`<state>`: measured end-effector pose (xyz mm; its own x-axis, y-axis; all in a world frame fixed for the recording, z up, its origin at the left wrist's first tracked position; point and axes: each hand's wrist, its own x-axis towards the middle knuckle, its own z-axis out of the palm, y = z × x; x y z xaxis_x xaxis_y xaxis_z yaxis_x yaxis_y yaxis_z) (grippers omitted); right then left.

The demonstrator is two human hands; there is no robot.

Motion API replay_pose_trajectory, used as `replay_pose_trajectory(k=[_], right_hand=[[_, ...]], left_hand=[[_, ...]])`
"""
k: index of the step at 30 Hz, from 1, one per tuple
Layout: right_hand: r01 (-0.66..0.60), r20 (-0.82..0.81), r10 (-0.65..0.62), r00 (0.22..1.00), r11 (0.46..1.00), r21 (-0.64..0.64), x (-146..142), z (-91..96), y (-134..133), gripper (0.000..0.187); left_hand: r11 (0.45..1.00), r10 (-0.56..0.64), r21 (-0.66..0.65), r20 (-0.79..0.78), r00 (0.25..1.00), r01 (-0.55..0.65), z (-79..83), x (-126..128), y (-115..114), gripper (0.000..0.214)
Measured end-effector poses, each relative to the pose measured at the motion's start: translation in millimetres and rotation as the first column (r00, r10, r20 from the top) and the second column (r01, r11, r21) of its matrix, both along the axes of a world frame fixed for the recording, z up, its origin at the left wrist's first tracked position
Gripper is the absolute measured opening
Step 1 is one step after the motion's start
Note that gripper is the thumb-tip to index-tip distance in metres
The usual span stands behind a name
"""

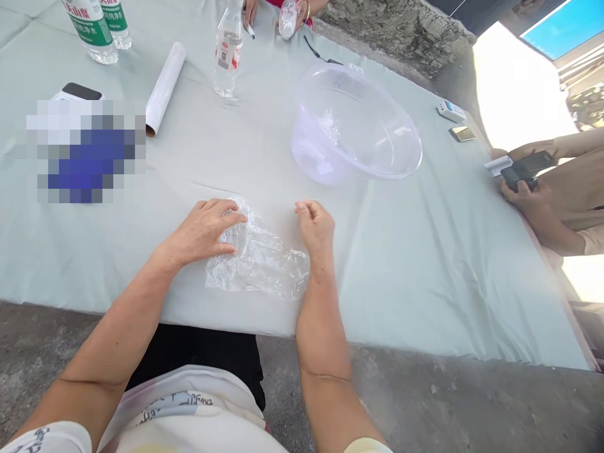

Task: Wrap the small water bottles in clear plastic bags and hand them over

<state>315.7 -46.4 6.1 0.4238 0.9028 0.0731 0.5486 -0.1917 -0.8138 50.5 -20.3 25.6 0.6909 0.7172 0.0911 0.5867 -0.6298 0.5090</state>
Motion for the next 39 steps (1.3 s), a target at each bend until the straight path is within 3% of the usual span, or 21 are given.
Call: replay_pose_trajectory(k=[2,4,6,7,9,11,14,17,21,25,28,30,31,33,34,36,37,39], right_hand=[[-0.212,0.088,0.215,0.973,0.976,-0.037,-20,-0.2,0,0.024],[-0.412,0.15,0.421,0.894,0.907,-0.091,-35,1.1,-1,0.015],[-0.521,0.165,0.537,0.827,0.843,-0.134,-41,2.9,-3,0.011],[-0.52,0.154,0.537,0.829,0.843,-0.139,-40,3.6,-4,0.013],[-0.418,0.063,0.425,0.903,0.903,-0.098,-33,4.5,-5,0.015],[-0.251,-0.131,0.244,0.961,0.967,-0.036,-22,5.1,-5,0.017],[-0.041,-0.378,0.038,0.925,0.999,-0.001,-6,6.1,-3,0.021],[0.178,-0.431,-0.141,0.891,0.983,0.047,8,6.2,-1,0.022],[0.354,-0.377,-0.289,0.88,0.928,0.114,29,-1.5,-2,0.023],[0.391,-0.115,-0.385,0.916,0.92,0.035,47,-8.0,-5,0.014],[0.475,0.018,-0.491,0.871,0.852,0.219,41,0.0,-9,0.013],[0.384,0.075,-0.446,0.892,0.834,0.396,22,8.0,-11,0.016],[0.263,0.119,-0.346,0.931,0.858,0.442,9,10.8,-12,0.018],[-0.106,0.234,0.009,0.972,0.908,0.406,-19,12.0,-13,0.02],[-0.305,0.294,0.207,0.933,0.889,0.342,-32,10.1,-13,0.02],[-0.588,0.391,0.491,0.778,0.788,0.18,-53,2.7,-12,0.02],[-0.647,0.426,0.553,0.716,0.754,0.11,-59,-1.7,-11,0.02],[-0.654,0.476,0.571,0.669,0.756,0.011,-65,-9.7,-10,0.023]], left_hand=[[1.0,-0.028,-0.013,-0.004,1.0,0.028,-1.5,1,-1,0.055],[0.999,-0.044,-0.02,-0.013,0.999,0.044,-3.1,1,-3,0.06],[0.999,-0.038,-0.035,-0.025,0.999,0.037,-4.3,0,-3,0.064],[0.998,-0.03,-0.048,-0.036,0.999,0.029,-4.6,-1,-3,0.066],[0.997,-0.01,-0.076,-0.064,0.998,0.005,-4.5,-3,-3,0.069],[0.995,0.005,-0.098,-0.098,0.995,-0.015,-4.0,-4,-3,0.072],[0.992,0.028,-0.114,-0.148,0.989,-0.045,-2.9,-5,-4,0.075],[0.989,0.056,-0.126,-0.195,0.979,-0.082,-1.8,-6,-4,0.077],[0.985,0.1,-0.114,-0.224,0.969,-0.128,-0.3,-6,-5,0.076],[0.982,0.151,-0.075,-0.222,0.963,-0.172,-2.1,-6,-6,0.074],[0.98,0.173,-0.061,-0.201,0.964,-0.189,-5.0,-6,-6,0.075],[0.979,0.181,-0.058,-0.183,0.966,-0.194,-6.1,-5,-6,0.076],[0.979,0.185,-0.06,-0.168,0.968,-0.197,-6.3,-5,-6,0.077],[0.975,0.196,-0.088,-0.111,0.974,-0.206,-6.4,-3,-6,0.078],[0.969,0.217,-0.11,-0.069,0.974,-0.223,-6.6,-2,-5,0.075],[0.94,0.328,-0.11,0.017,0.945,-0.324,-7.7,1,-5,0.063],[0.917,0.396,-0.082,0.048,0.917,-0.391,-8.5,3,-5,0.056],[0.875,0.484,-0.012,0.075,0.872,-0.485,-10.0,7,-6,0.041]])
